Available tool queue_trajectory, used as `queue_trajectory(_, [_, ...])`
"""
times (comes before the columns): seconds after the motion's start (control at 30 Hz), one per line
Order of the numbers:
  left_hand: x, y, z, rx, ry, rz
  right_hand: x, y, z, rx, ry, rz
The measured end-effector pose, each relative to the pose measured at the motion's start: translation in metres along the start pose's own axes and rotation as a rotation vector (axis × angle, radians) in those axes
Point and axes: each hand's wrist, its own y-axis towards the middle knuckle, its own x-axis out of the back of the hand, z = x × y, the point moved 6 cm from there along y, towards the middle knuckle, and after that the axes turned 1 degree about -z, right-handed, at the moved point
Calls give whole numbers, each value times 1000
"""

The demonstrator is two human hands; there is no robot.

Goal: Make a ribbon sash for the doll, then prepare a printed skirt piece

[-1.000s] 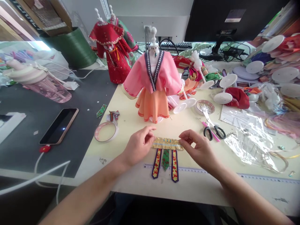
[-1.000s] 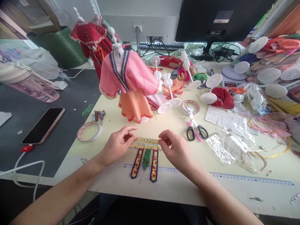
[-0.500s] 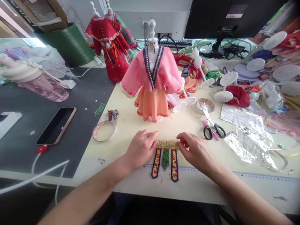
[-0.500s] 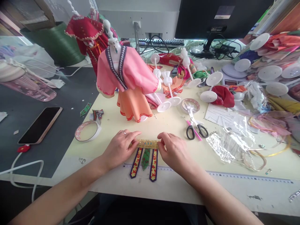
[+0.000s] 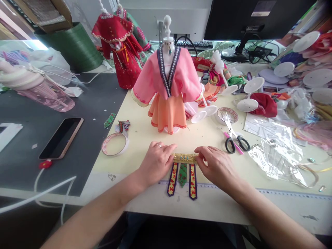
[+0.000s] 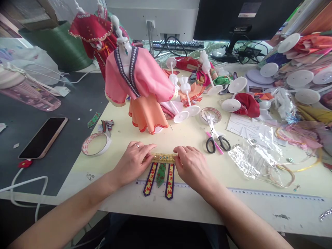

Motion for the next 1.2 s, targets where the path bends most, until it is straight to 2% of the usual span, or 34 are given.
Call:
queue_trajectory(0.23, [1,-1,-1,-16,19,-3,-2,-1,0,5,-18,29])
queue_trajectory(0.63, [3,-1,-3,-61,49,-70,-5,0,0,34,-44,-8])
queue_trajectory(1.2, [2,-1,-3,-62,50,-65,-4,-1,1,65,-76,-42])
